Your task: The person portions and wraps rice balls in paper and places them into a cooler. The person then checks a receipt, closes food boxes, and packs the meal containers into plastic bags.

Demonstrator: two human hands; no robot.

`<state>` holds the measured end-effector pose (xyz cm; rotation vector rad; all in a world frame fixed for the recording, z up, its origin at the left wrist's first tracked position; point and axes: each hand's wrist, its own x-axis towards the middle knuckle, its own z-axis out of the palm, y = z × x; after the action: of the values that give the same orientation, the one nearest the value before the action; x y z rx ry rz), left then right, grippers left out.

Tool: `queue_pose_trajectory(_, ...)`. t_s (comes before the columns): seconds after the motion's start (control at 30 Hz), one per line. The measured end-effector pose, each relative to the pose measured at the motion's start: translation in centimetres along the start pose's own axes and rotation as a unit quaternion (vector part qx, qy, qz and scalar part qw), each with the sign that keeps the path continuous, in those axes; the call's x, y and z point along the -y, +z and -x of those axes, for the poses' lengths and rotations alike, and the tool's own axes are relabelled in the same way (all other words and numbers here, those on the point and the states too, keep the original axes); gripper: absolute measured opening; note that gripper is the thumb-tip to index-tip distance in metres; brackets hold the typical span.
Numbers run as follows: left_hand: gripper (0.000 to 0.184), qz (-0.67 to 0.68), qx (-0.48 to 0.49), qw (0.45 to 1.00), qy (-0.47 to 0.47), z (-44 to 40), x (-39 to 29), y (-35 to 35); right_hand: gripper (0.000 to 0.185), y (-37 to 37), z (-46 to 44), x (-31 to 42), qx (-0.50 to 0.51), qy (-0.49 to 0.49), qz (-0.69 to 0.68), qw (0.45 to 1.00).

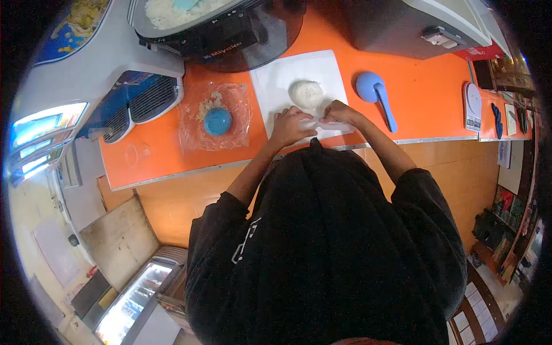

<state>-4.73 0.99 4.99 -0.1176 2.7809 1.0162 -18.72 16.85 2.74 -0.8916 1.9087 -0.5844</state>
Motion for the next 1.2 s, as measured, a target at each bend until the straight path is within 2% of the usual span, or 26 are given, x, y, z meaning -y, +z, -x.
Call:
queue_pose_trajectory(0.07, 0.028, -0.049, -0.066, 0.996, 0.039, 0.1, -0.7, 0.1, 0.04, 0.0, -0.1, 0.0, -0.001, -0.033, 0.014, 0.999)
queue_pose_trajectory(0.13, 0.025, -0.033, -0.055, 0.998, 0.027, -0.3, -0.5, 0.5, 0.038, 0.5, -1.1, -1.0, 0.018, 0.035, -0.043, 0.998)
queue_pose_trajectory(0.17, 0.023, -0.017, -0.043, 0.999, 0.016, -0.6, -0.3, 0.6, 0.038, 0.7, -1.4, -1.6, 0.019, 0.036, -0.044, 0.998)
queue_pose_trajectory(0.2, 0.023, -0.016, -0.042, 0.999, 0.016, -0.8, -0.1, 0.7, 0.038, 0.7, -1.5, -1.9, 0.014, -0.024, -0.052, 0.998)
queue_pose_trajectory(0.27, 0.019, -0.009, -0.028, 0.999, 0.027, -1.2, 0.3, 0.8, 0.038, 0.8, -1.5, -2.3, 0.009, -0.083, -0.06, 0.995)
queue_pose_trajectory(0.33, 0.015, 0.027, -0.046, 0.997, 0.049, -1.4, 0.8, 1.3, 0.041, 0.6, -1.3, -1.9, 0.014, 0.021, -0.077, 0.997)
queue_pose_trajectory(0.4, 0.012, 0.062, -0.064, 0.993, 0.072, -1.4, 0.8, 1.3, 0.042, 0.3, -1.0, -1.5, 0.02, 0.041, -0.089, 0.995)
queue_pose_trajectory(0.47, 0.013, 0.14, 0.027, 0.989, 0.027, -1.3, 0.6, 0.6, 0.044, 0.0, -0.6, -1.0, 0.026, 0.06, -0.103, 0.993)
queue_pose_trajectory(0.5, 0.013, 0.141, 0.028, 0.989, 0.026, -1.3, 1.1, 1.0, 0.045, -0.1, -0.4, -0.8, 0.013, 0.029, -0.065, 0.997)
queue_pose_trajectory(0.57, 0.014, 0.285, 0.071, 0.956, -0.018, -1.5, 2.3, 2.0, 0.046, 0.0, -0.1, -0.6, 0.001, -0.003, -0.027, 1.0)
queue_pose_trajectory(0.63, 0.015, 0.301, 0.085, 0.949, -0.037, -1.7, 2.6, 1.9, 0.035, 0.2, 0.2, -0.5, -0.019, -0.021, -0.091, 0.995)
queue_pose_trajectory(0.67, 0.016, 0.316, 0.099, 0.942, -0.055, -1.7, 2.7, 1.9, 0.035, 0.3, 0.3, -0.4, -0.019, -0.02, -0.091, 0.995)
queue_pose_trajectory(0.7, 0.016, 0.317, 0.099, 0.942, -0.055, -1.6, 2.5, 2.1, 0.032, 0.3, 0.5, 0.3, -0.068, 0.02, -0.102, 0.992)
queue_pose_trajectory(0.73, 0.016, 0.265, 0.043, 0.962, -0.053, -1.6, 2.2, 2.3, 0.031, 0.2, 0.9, 1.0, -0.118, 0.059, -0.113, 0.985)
queue_pose_trajectory(0.77, 0.017, 0.211, -0.014, 0.976, -0.052, -1.6, 2.0, 2.3, 0.031, 0.0, 1.8, 1.6, -0.118, 0.058, -0.113, 0.985)
queue_pose_trajectory(0.8, 0.017, 0.211, -0.016, 0.976, -0.052, -1.8, 1.8, 2.0, 0.031, -0.2, 3.1, 2.5, -0.205, -0.049, 0.057, 0.976)
queue_pose_trajectory(0.87, 0.031, 0.086, -0.11, 0.99, -0.034, -2.0, 0.3, 0.4, 0.031, -0.4, 3.6, 1.7, -0.28, -0.152, 0.222, 0.922)
queue_pose_trajectory(0.93, 0.036, 0.041, -0.111, 0.993, -0.017, -1.6, -1.6, -3.3, 0.031, -1.0, 2.5, -2.5, -0.31, -0.069, 0.247, 0.916)
queue_pose_trajectory(0.97, 0.043, -0.004, -0.115, 0.993, 0.001, -1.2, -1.9, -4.6, 0.031, -1.2, 2.1, -4.3, -0.31, -0.068, 0.248, 0.915)
queue_pose_trajectory(1.0, 0.043, 0.002, -0.155, 0.988, 0.01, -0.5, -0.9, -4.7, 0.027, -1.4, 1.7, -6.0, -0.325, -0.08, 0.038, 0.941)
queue_pose_trajectory(1.03, 0.043, 0.001, -0.157, 0.988, 0.01, 0.2, 1.0, -4.6, 0.023, -1.3, 1.1, -7.7, -0.325, -0.089, -0.174, 0.925)
queue_pose_trajectory(1.07, 0.04, 0.003, -0.118, 0.993, 0.022, 1.0, 3.3, -4.3, 0.017, -0.5, 0.1, -9.5, -0.3, -0.036, -0.278, 0.912)
queue_pose_trajectory(1.1, 0.039, 0.006, -0.078, 0.996, 0.034, 1.4, 5.1, -3.6, 0.017, -0.2, -0.1, -8.8, -0.302, -0.039, -0.278, 0.911)
queue_pose_trajectory(1.13, 0.039, 0.003, -0.08, 0.996, 0.035, 1.4, 6.0, -2.3, 0.015, 0.5, 0.0, -7.4, -0.329, -0.037, -0.369, 0.868)
queue_pose_trajectory(1.17, 0.036, 0.219, -0.119, 0.963, -0.103, 1.6, 6.6, -0.7, 0.013, 1.2, 0.2, -5.6, -0.351, -0.033, -0.457, 0.817)
queue_pose_trajectory(1.2, 0.034, 0.42, -0.151, 0.863, -0.234, 1.6, 6.6, 0.3, 0.024, 1.1, 0.5, -3.4, -0.374, 0.005, -0.427, 0.823)
